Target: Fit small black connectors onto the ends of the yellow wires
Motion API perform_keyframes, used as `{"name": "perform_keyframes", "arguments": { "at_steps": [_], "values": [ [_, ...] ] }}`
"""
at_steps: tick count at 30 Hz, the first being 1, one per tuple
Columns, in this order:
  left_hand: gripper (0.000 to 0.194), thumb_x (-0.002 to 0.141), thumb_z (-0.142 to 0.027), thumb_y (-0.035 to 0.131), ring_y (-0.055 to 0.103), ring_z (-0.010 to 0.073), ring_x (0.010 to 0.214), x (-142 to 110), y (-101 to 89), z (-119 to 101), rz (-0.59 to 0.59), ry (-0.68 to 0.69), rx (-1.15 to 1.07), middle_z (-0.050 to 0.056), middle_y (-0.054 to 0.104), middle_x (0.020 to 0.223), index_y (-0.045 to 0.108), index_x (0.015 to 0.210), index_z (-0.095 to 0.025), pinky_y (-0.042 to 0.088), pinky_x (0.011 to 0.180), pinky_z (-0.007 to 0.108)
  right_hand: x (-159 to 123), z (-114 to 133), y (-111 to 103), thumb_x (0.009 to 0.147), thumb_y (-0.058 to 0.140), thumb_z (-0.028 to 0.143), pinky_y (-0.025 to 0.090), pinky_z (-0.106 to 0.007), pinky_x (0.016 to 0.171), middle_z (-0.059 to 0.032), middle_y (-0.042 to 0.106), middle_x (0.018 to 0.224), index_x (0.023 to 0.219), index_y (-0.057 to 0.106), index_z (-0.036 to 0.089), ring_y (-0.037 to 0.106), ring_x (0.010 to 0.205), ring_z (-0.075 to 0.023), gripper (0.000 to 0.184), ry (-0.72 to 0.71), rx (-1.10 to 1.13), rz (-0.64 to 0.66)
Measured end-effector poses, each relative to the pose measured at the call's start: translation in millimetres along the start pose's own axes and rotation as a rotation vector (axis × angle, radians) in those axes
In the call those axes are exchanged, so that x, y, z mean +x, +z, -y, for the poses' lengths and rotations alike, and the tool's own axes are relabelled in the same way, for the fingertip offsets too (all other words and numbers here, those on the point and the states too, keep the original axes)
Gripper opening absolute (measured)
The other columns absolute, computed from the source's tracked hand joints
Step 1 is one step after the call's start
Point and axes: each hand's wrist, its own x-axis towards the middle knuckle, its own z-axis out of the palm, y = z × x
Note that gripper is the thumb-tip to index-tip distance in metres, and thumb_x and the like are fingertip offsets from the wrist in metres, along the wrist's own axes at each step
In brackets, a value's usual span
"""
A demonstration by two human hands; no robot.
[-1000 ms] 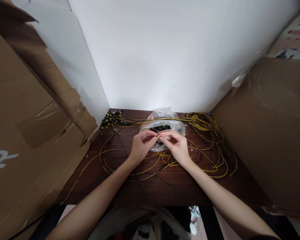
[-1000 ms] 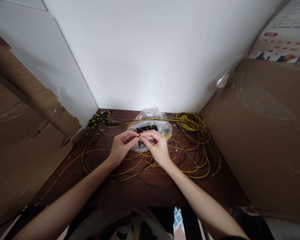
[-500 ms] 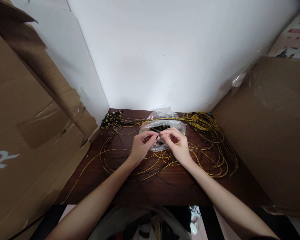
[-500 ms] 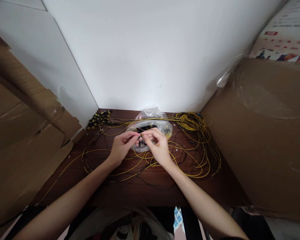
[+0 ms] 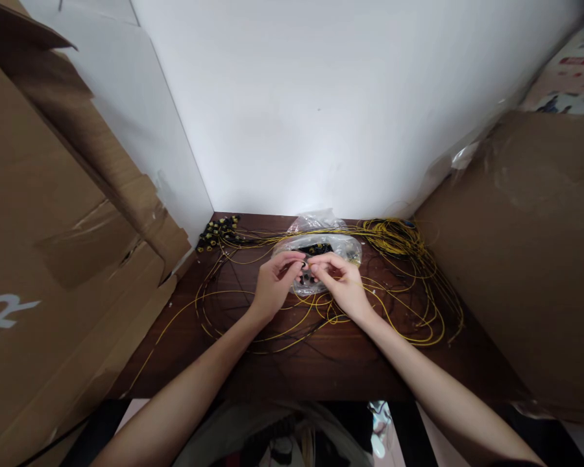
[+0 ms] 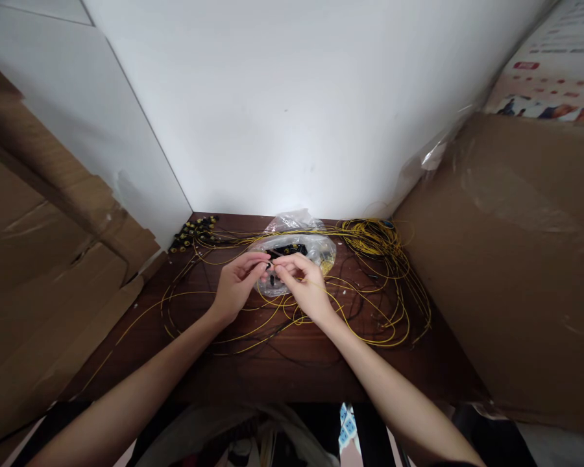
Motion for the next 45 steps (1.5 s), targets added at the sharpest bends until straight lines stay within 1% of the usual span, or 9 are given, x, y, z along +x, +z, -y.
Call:
{"name": "perform_keyframes", "arguments": {
  "at_steps": [5, 14, 22, 27, 32, 36, 38, 41, 45],
  "values": [
    [0.012, 0.074, -0.024, 0.061, 0.061, 0.0119, 0.066, -0.8, -2.8, 6.2, 0.003, 0.024, 0.060, 0.003, 0.065, 0.078, 0.061, 0.084, -0.016, 0.051, 0.061, 0.023, -1.4, 2.5, 0.6, 0.078, 0.060, 0.025, 0.048, -0.027, 0.062, -0.0029, 0.058, 0.083, 0.091, 0.068, 0.022, 0.054, 0.067, -0.0120, 0.015, -0.133, -0.147, -0.009],
    [0.021, 0.067, -0.020, 0.068, 0.065, 0.0141, 0.074, -1.8, -0.1, 6.2, 0.000, -0.007, 0.025, 0.004, 0.066, 0.080, 0.059, 0.085, -0.015, 0.055, 0.072, 0.027, -3.5, 3.7, 0.3, 0.081, 0.056, 0.021, 0.047, -0.027, 0.065, -0.0032, 0.057, 0.084, 0.090, 0.066, 0.021, 0.054, 0.068, -0.0122, 0.014, -0.207, -0.250, -0.024],
    [0.017, 0.069, -0.021, 0.066, 0.067, 0.0169, 0.079, -2.1, -2.5, 8.8, 0.028, 0.014, 0.099, 0.006, 0.069, 0.083, 0.064, 0.084, -0.014, 0.055, 0.076, 0.031, -4.4, 3.2, -0.4, 0.081, 0.055, 0.023, 0.047, -0.027, 0.065, -0.0033, 0.057, 0.084, 0.089, 0.066, 0.022, 0.055, 0.070, -0.0134, 0.013, -0.239, -0.299, -0.022],
    [0.015, 0.069, -0.020, 0.065, 0.066, 0.0156, 0.078, -2.3, -2.5, 9.3, 0.035, 0.058, 0.131, 0.005, 0.069, 0.082, 0.065, 0.083, -0.015, 0.055, 0.079, 0.031, -5.7, 4.5, 0.1, 0.082, 0.055, 0.022, 0.046, -0.027, 0.062, -0.0031, 0.057, 0.083, 0.087, 0.065, 0.022, 0.054, 0.068, -0.0131, 0.012, -0.222, -0.308, -0.015],
    [0.011, 0.071, -0.019, 0.062, 0.065, 0.0142, 0.076, -2.5, -2.9, 9.8, 0.040, 0.093, 0.146, 0.005, 0.066, 0.081, 0.062, 0.081, -0.014, 0.054, 0.075, 0.028, -5.8, 5.0, 1.8, 0.080, 0.057, 0.022, 0.046, -0.027, 0.064, -0.0028, 0.058, 0.081, 0.085, 0.065, 0.020, 0.054, 0.068, -0.0131, 0.010, -0.201, -0.276, -0.024],
    [0.008, 0.072, -0.019, 0.062, 0.063, 0.0128, 0.073, -2.7, -3.1, 8.5, 0.032, 0.123, 0.175, 0.004, 0.064, 0.080, 0.060, 0.078, -0.014, 0.052, 0.071, 0.025, -4.7, 0.4, 2.6, 0.078, 0.060, 0.022, 0.048, -0.028, 0.065, -0.0027, 0.061, 0.080, 0.090, 0.063, 0.020, 0.056, 0.067, -0.0130, 0.013, -0.110, -0.130, -0.033],
    [0.007, 0.072, -0.019, 0.062, 0.061, 0.0116, 0.069, -3.0, -3.1, 8.2, 0.023, 0.130, 0.201, 0.004, 0.063, 0.078, 0.060, 0.077, -0.014, 0.051, 0.066, 0.023, -4.1, -1.8, 2.4, 0.077, 0.062, 0.022, 0.049, -0.027, 0.066, -0.0034, 0.062, 0.082, 0.088, 0.063, 0.019, 0.058, 0.068, -0.0129, 0.012, -0.076, -0.059, -0.022],
    [0.007, 0.073, -0.019, 0.061, 0.059, 0.0108, 0.068, -3.3, -2.8, 9.0, 0.016, 0.140, 0.200, 0.003, 0.062, 0.078, 0.059, 0.078, -0.015, 0.051, 0.066, 0.023, -3.2, -2.9, 1.2, 0.076, 0.063, 0.023, 0.049, -0.028, 0.067, -0.0046, 0.063, 0.085, 0.082, 0.064, 0.018, 0.059, 0.069, -0.0130, 0.008, -0.082, -0.044, -0.007],
    [0.005, 0.073, -0.018, 0.061, 0.059, 0.0118, 0.075, -2.0, -2.8, 10.3, 0.007, 0.170, 0.159, 0.003, 0.060, 0.080, 0.058, 0.076, -0.014, 0.051, 0.071, 0.025, -2.3, -1.6, -0.2, 0.075, 0.063, 0.020, 0.049, -0.027, 0.065, -0.0041, 0.063, 0.082, 0.081, 0.066, 0.017, 0.058, 0.068, -0.0123, 0.007, -0.109, -0.081, 0.005]
  ]
}}
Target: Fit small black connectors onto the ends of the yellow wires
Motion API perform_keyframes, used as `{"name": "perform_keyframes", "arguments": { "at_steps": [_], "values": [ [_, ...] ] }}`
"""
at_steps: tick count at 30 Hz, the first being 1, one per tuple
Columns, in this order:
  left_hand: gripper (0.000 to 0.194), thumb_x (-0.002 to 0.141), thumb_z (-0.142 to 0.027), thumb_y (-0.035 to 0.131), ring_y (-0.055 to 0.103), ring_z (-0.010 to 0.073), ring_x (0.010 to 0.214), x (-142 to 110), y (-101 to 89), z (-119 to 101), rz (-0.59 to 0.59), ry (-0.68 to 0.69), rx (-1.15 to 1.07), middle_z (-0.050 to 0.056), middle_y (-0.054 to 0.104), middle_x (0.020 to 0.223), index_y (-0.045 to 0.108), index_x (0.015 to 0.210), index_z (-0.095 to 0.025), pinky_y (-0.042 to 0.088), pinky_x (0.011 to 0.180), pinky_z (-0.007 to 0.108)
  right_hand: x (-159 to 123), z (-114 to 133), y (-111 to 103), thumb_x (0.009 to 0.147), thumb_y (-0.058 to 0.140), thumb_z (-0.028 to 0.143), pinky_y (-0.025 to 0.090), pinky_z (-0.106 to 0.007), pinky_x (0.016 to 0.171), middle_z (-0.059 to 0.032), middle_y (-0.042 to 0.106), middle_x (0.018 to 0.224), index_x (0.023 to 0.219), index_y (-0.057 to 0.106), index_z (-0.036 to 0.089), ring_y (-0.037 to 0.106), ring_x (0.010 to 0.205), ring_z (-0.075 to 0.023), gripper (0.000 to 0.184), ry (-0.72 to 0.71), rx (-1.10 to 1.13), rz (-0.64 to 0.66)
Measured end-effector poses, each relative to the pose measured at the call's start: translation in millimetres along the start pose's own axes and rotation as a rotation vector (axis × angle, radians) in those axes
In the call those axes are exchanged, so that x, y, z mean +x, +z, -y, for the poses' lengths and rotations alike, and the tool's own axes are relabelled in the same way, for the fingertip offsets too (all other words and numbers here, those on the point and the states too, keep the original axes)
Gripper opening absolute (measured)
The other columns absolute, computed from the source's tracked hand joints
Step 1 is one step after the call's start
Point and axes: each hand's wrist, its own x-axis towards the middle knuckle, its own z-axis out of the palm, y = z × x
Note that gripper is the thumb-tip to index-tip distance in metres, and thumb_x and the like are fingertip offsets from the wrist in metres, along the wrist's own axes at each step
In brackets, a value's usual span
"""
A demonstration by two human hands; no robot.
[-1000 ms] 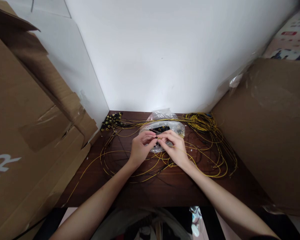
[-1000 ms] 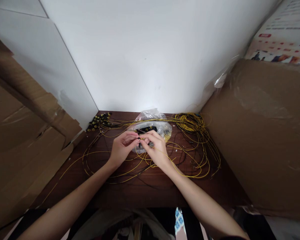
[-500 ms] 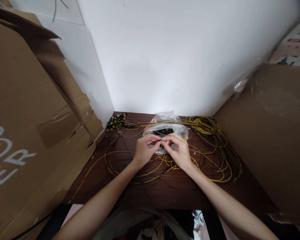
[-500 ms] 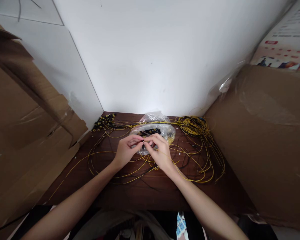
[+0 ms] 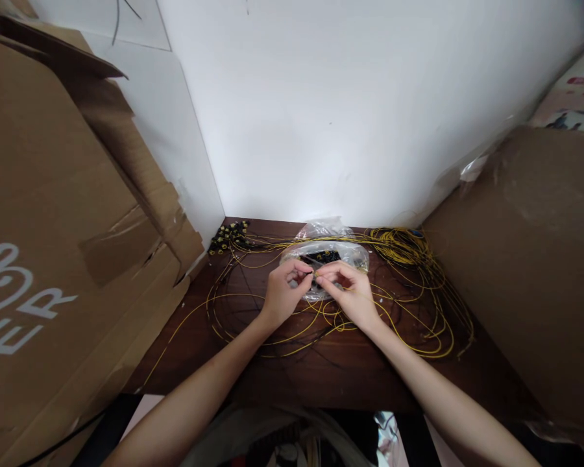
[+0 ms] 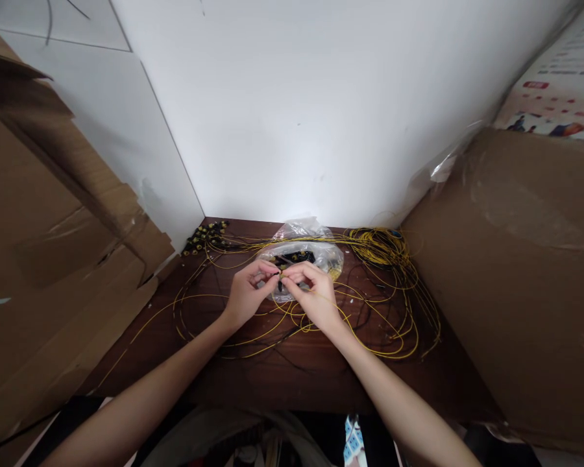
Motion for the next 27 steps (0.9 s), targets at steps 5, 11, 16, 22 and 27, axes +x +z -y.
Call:
{"name": "perform_keyframes", "arguments": {
  "at_steps": [5, 11, 16, 22, 27],
  "values": [
    [0.004, 0.072, -0.015, 0.061, 0.059, 0.0123, 0.078, 2.3, -2.2, -0.8, 0.034, 0.051, -0.030, 0.005, 0.059, 0.082, 0.058, 0.073, -0.013, 0.052, 0.072, 0.025, 0.0, 0.4, -0.7, 0.075, 0.064, 0.019, 0.049, -0.026, 0.065, -0.0036, 0.062, 0.082, 0.081, 0.067, 0.018, 0.058, 0.068, -0.0120, 0.007, -0.023, -0.013, 0.027],
    [0.004, 0.071, -0.016, 0.064, 0.060, 0.0137, 0.079, 2.4, -4.6, -0.3, 0.054, 0.050, -0.047, 0.005, 0.060, 0.083, 0.062, 0.074, -0.014, 0.053, 0.071, 0.027, -0.6, 1.6, -1.7, 0.075, 0.064, 0.020, 0.049, -0.027, 0.066, -0.0033, 0.063, 0.082, 0.082, 0.067, 0.019, 0.058, 0.069, -0.0126, 0.007, -0.009, -0.003, 0.028],
    [0.007, 0.069, -0.016, 0.067, 0.062, 0.0140, 0.079, 3.1, -5.9, 2.0, 0.063, 0.009, -0.107, 0.006, 0.063, 0.084, 0.065, 0.074, -0.013, 0.054, 0.072, 0.028, 0.5, 2.3, -3.0, 0.075, 0.065, 0.021, 0.049, -0.027, 0.066, -0.0033, 0.063, 0.083, 0.081, 0.068, 0.020, 0.059, 0.069, -0.0129, 0.007, 0.006, -0.006, 0.029],
    [0.007, 0.069, -0.016, 0.066, 0.062, 0.0153, 0.081, 4.1, -6.2, -0.2, 0.058, -0.036, -0.107, 0.006, 0.066, 0.083, 0.067, 0.076, -0.014, 0.052, 0.073, 0.029, 2.4, 3.5, -5.0, 0.076, 0.064, 0.019, 0.048, -0.026, 0.065, -0.0033, 0.063, 0.082, 0.082, 0.068, 0.019, 0.058, 0.069, -0.0125, 0.008, -0.018, -0.022, 0.015],
    [0.007, 0.067, -0.016, 0.068, 0.062, 0.0147, 0.077, 3.5, -4.8, -0.8, 0.005, -0.074, -0.112, 0.005, 0.065, 0.080, 0.067, 0.074, -0.014, 0.052, 0.070, 0.028, 2.7, 3.2, -4.4, 0.075, 0.064, 0.019, 0.047, -0.026, 0.064, -0.0027, 0.063, 0.081, 0.083, 0.069, 0.020, 0.057, 0.067, -0.0120, 0.009, -0.022, -0.031, 0.028]
  ]
}}
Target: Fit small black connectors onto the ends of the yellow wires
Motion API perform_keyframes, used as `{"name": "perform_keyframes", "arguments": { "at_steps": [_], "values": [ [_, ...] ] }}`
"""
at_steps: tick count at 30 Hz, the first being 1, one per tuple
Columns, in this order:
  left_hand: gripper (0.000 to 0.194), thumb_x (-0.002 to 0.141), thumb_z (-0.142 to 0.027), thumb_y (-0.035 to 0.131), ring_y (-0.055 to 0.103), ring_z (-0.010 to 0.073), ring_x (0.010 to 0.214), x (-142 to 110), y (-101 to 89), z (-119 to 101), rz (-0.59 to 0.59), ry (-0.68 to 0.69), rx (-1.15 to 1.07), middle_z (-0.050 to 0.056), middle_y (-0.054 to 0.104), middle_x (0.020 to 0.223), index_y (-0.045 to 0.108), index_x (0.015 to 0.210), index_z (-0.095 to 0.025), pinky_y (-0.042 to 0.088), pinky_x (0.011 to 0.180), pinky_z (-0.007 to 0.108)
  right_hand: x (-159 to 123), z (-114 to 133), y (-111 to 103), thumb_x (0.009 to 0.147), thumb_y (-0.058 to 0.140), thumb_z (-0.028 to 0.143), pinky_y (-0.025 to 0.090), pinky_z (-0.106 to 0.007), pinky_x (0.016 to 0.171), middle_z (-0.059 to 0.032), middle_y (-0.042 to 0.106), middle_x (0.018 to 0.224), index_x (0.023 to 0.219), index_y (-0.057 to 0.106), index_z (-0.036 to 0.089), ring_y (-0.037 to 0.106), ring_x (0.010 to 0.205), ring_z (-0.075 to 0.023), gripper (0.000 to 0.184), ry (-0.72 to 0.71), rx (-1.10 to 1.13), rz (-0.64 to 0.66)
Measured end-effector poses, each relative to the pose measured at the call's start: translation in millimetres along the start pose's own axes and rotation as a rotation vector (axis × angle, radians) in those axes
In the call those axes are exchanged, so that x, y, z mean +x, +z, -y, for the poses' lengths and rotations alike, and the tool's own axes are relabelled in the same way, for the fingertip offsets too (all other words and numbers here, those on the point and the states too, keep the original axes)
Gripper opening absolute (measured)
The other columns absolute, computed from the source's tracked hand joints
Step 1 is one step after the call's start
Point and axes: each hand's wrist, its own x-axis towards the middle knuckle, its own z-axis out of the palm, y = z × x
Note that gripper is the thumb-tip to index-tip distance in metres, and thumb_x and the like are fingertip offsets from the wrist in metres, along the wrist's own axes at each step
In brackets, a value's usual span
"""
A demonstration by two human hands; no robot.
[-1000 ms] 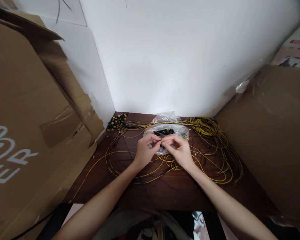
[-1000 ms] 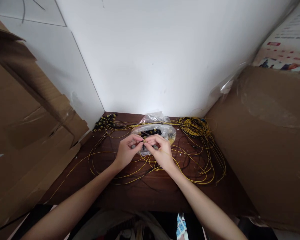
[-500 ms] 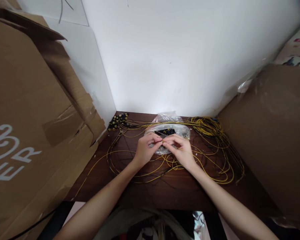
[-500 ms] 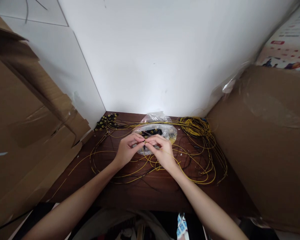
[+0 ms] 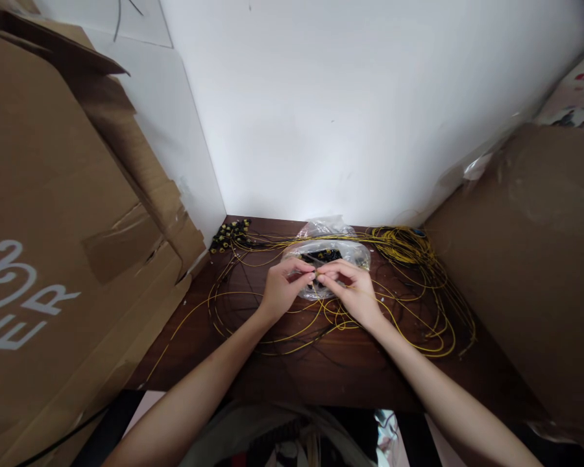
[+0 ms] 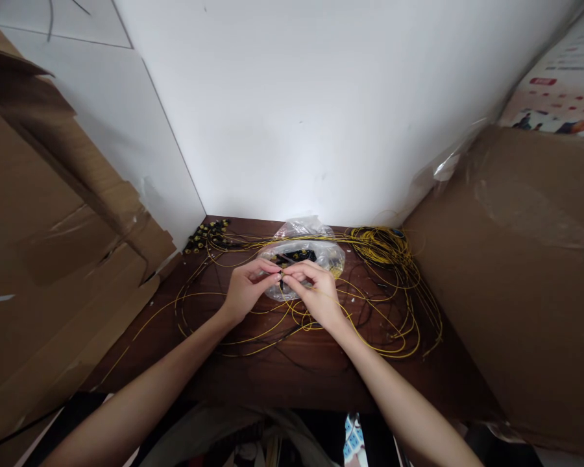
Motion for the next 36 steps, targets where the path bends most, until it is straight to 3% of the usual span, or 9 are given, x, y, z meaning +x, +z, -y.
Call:
{"name": "perform_keyframes", "arguments": {
  "at_steps": [18, 27, 36],
  "values": [
    [0.005, 0.067, -0.014, 0.069, 0.061, 0.0138, 0.072, -1.3, 1.3, -2.0, 0.008, 0.060, -0.006, 0.004, 0.064, 0.075, 0.070, 0.071, -0.016, 0.051, 0.065, 0.026, -0.8, -1.6, -1.1, 0.074, 0.066, 0.026, 0.050, -0.028, 0.065, -0.0046, 0.065, 0.085, 0.079, 0.072, 0.022, 0.062, 0.076, -0.0155, 0.009, 0.021, 0.036, -0.008],
    [0.005, 0.067, -0.016, 0.069, 0.061, 0.0137, 0.074, -2.2, 3.4, -3.2, -0.008, 0.026, -0.047, 0.004, 0.064, 0.078, 0.069, 0.072, -0.016, 0.053, 0.068, 0.028, 0.9, -1.4, 2.0, 0.070, 0.070, 0.031, 0.052, -0.029, 0.062, -0.0038, 0.066, 0.081, 0.080, 0.071, 0.021, 0.061, 0.064, -0.0135, 0.015, 0.166, 0.226, -0.038],
    [0.004, 0.067, -0.015, 0.069, 0.061, 0.0132, 0.073, -2.9, 3.8, 0.0, -0.004, 0.053, -0.027, 0.004, 0.063, 0.078, 0.069, 0.071, -0.016, 0.053, 0.067, 0.027, 0.1, 2.0, -0.4, 0.073, 0.067, 0.025, 0.050, -0.028, 0.061, -0.0041, 0.066, 0.084, 0.081, 0.072, 0.023, 0.061, 0.069, -0.0142, 0.010, 0.066, 0.111, -0.041]
  ]
}}
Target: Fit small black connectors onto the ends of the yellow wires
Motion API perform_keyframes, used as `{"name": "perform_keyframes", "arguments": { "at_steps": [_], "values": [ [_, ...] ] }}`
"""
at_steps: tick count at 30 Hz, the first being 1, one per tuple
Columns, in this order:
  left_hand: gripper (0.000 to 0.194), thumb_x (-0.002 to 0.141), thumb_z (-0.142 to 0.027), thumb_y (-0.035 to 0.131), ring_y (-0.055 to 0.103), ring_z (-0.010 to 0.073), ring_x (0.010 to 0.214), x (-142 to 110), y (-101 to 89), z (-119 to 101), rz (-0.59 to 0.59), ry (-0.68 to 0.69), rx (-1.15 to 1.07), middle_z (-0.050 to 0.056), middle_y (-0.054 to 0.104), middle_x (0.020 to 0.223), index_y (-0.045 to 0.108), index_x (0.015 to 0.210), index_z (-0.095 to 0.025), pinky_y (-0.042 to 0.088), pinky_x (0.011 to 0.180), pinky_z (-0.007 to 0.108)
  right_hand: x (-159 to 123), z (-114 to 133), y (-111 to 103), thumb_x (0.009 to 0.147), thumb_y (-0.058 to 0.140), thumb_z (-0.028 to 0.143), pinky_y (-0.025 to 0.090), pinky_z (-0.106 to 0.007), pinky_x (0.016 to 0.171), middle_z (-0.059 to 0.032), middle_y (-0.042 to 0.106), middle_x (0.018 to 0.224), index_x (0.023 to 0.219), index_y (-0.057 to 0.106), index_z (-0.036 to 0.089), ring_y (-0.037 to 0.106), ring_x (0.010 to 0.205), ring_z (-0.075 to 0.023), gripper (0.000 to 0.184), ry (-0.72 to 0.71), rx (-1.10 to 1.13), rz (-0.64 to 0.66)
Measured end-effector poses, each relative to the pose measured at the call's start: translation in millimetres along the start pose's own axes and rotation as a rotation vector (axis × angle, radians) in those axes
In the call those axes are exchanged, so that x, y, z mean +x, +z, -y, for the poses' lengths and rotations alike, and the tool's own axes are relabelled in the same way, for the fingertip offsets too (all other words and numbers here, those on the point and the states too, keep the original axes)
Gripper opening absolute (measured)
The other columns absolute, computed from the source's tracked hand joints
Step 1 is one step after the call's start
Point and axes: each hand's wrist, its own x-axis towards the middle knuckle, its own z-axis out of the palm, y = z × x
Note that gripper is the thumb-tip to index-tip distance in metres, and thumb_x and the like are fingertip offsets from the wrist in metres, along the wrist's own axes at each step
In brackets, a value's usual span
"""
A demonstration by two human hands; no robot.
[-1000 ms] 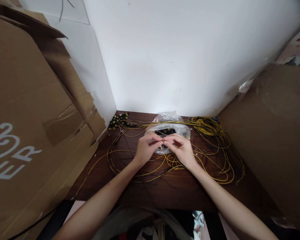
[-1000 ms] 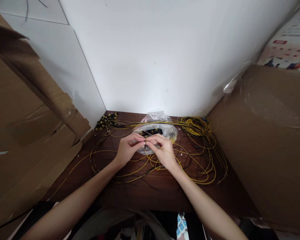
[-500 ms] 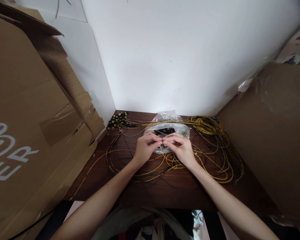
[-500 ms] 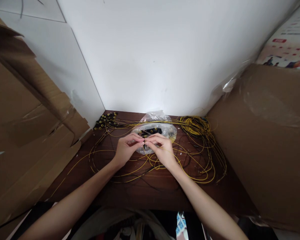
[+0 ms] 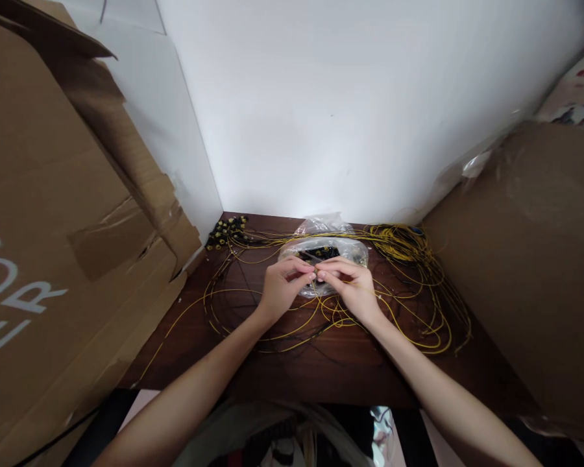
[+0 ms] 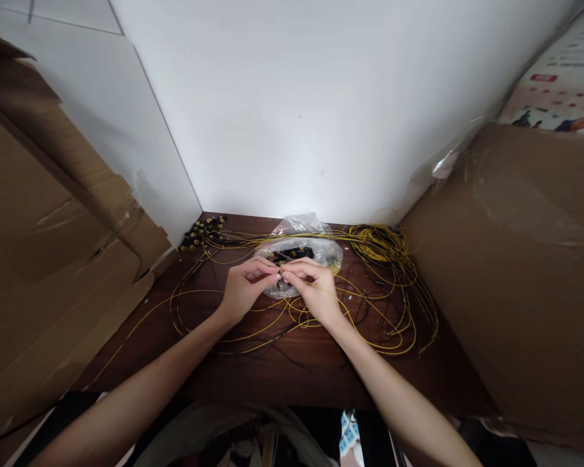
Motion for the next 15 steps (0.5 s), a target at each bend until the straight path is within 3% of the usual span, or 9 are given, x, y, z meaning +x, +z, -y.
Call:
{"name": "perform_keyframes", "arguments": {
  "at_steps": [15],
  "values": [
    [0.003, 0.066, -0.017, 0.070, 0.061, 0.0138, 0.068, -1.9, 0.7, 0.8, -0.025, 0.015, 0.046, 0.003, 0.064, 0.072, 0.069, 0.068, -0.016, 0.052, 0.062, 0.026, -3.6, -0.6, 4.2, 0.072, 0.068, 0.029, 0.050, -0.029, 0.057, -0.0026, 0.064, 0.069, 0.076, 0.072, 0.022, 0.059, 0.059, -0.0138, 0.009, 0.035, -0.011, -0.035]
  ]
}}
